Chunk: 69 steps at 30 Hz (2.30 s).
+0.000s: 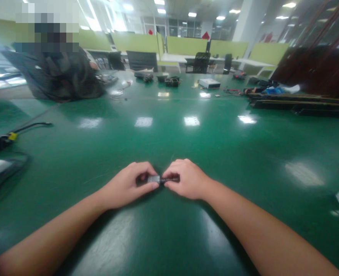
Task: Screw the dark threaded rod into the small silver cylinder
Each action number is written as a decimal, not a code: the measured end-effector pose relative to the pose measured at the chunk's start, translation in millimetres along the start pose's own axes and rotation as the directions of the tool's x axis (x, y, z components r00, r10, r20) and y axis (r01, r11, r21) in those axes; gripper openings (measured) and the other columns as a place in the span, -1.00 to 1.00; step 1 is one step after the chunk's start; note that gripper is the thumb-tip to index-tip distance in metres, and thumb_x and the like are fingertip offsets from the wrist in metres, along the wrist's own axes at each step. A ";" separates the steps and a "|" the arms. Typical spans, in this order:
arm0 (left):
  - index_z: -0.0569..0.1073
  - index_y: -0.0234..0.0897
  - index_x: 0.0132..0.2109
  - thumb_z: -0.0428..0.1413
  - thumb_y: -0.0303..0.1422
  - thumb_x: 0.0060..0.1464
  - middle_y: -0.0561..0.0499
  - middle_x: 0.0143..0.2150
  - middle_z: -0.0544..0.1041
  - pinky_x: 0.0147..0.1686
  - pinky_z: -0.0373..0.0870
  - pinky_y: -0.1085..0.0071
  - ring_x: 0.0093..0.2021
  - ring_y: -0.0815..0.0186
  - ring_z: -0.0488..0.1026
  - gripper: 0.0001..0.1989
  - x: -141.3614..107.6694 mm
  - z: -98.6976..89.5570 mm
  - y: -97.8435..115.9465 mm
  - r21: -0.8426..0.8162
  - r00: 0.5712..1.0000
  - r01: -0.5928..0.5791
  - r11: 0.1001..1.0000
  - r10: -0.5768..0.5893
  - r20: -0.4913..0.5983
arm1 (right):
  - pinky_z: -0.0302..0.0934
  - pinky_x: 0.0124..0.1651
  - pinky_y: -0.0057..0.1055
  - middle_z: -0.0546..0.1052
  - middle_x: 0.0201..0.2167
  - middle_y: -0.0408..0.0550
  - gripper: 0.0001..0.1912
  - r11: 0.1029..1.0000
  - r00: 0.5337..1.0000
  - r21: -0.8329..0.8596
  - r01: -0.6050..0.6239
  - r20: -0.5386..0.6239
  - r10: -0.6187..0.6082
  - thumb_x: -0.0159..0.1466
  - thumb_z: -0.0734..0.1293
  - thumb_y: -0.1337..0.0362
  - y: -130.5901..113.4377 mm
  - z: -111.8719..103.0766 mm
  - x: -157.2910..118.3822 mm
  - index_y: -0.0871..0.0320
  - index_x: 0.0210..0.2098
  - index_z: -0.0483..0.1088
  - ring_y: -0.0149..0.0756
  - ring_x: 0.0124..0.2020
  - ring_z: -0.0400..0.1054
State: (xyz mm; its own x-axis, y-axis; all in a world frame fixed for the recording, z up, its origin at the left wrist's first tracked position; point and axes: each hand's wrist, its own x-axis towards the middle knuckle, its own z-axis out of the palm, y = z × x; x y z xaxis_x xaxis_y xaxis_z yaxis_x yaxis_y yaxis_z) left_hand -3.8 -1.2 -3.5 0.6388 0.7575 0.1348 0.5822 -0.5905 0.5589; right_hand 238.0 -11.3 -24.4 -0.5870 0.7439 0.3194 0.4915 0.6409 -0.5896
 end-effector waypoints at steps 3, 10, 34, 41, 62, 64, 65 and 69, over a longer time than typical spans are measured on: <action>0.54 -0.20 -0.20 0.23 -0.12 0.16 0.09 -0.34 0.56 -0.27 0.27 0.37 -0.35 0.31 0.47 -0.76 0.3 -0.3 0.3 0.002 1.000 0.002 1.000 -0.002 0.003 | 0.23 -0.08 -0.30 0.65 -0.28 -0.10 -0.90 0.999 0.999 -0.013 0.034 -0.006 -0.034 0.23 0.48 0.37 -0.3 0.0 0.1 0.13 -0.24 0.59 -0.26 -0.20 0.47; 0.53 -0.21 -0.23 0.29 -0.19 0.04 0.10 -0.35 0.57 -0.28 0.27 0.38 -0.37 0.31 0.47 -0.78 0.7 0.2 1.4 0.040 1.000 0.002 0.999 -0.002 -0.003 | 0.20 -0.06 -0.28 0.65 -0.26 -0.09 -0.90 0.998 0.999 -0.042 0.038 0.006 -0.038 0.27 0.46 0.32 0.2 0.2 -1.4 0.11 -0.20 0.60 -0.25 -0.18 0.47; 0.53 -0.23 -0.19 0.27 -0.16 0.11 0.06 -0.32 0.58 -0.27 0.26 0.37 -0.35 0.30 0.47 -0.76 0.8 -0.9 -0.9 0.013 1.000 -0.019 1.000 0.018 0.022 | 0.21 -0.09 -0.31 0.64 -0.29 -0.09 -0.93 0.996 0.997 -0.057 0.072 0.015 -0.072 0.25 0.45 0.35 -1.3 -2.2 -0.7 0.11 -0.24 0.59 -0.26 -0.22 0.47; 0.53 -0.23 -0.20 0.27 -0.15 0.12 0.06 -0.32 0.57 -0.28 0.26 0.38 -0.35 0.30 0.46 -0.75 1.2 -1.1 -1.5 0.017 0.999 -0.031 0.999 0.031 0.025 | 0.21 -0.11 -0.31 0.64 -0.30 -0.10 -0.93 0.997 0.998 -0.043 0.070 0.014 -0.069 0.23 0.45 0.36 -2.3 -3.5 -0.7 0.11 -0.27 0.58 -0.26 -0.23 0.47; 0.53 -0.22 -0.19 0.28 -0.17 0.11 0.07 -0.31 0.56 -0.26 0.27 0.37 -0.34 0.29 0.47 -0.77 0.8 -1.4 -1.7 0.024 0.999 -0.021 0.999 0.021 0.025 | 0.23 -0.14 -0.31 0.63 -0.36 -0.11 -0.92 0.997 0.998 -0.033 0.070 0.004 -0.070 0.17 0.46 0.38 -2.8 -5.2 -1.5 0.12 -0.31 0.58 -0.27 -0.29 0.47; 0.53 -0.21 -0.19 0.28 -0.17 0.11 0.08 -0.31 0.56 -0.26 0.27 0.36 -0.34 0.29 0.47 -0.77 0.6 -1.3 -1.6 0.025 1.000 -0.021 0.999 0.021 0.023 | 0.23 -0.15 -0.32 0.63 -0.36 -0.11 -0.92 0.997 0.998 -0.034 0.069 0.002 -0.069 0.17 0.46 0.38 -3.3 -5.6 -1.3 0.12 -0.31 0.58 -0.27 -0.30 0.47; 0.53 -0.21 -0.19 0.29 -0.17 0.11 0.07 -0.31 0.56 -0.25 0.27 0.36 -0.34 0.29 0.47 -0.77 0.6 -1.3 -1.5 0.026 1.000 -0.020 0.999 0.019 0.024 | 0.23 -0.15 -0.32 0.63 -0.36 -0.10 -0.92 0.997 0.998 -0.034 0.070 0.001 -0.070 0.17 0.47 0.37 -3.5 -5.9 -1.1 0.12 -0.31 0.58 -0.27 -0.30 0.47; 0.53 -0.22 -0.19 0.28 -0.17 0.11 0.08 -0.31 0.56 -0.26 0.26 0.37 -0.34 0.29 0.47 -0.77 0.5 -1.5 -0.8 0.024 1.000 -0.014 1.000 0.013 0.028 | 0.23 -0.17 -0.33 0.63 -0.37 -0.10 -0.94 0.997 0.998 -0.034 0.070 0.003 -0.070 0.18 0.49 0.33 -4.0 -7.3 0.0 0.13 -0.32 0.58 -0.28 -0.31 0.47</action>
State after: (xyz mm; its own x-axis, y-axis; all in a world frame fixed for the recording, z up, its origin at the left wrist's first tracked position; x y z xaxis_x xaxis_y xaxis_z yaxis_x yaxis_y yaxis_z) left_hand -4.7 0.0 -2.6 0.6602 0.7416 0.1194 0.5851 -0.6074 0.5374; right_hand 240.8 -12.5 -16.7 -0.6217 0.6965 0.3582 0.4703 0.6977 -0.5404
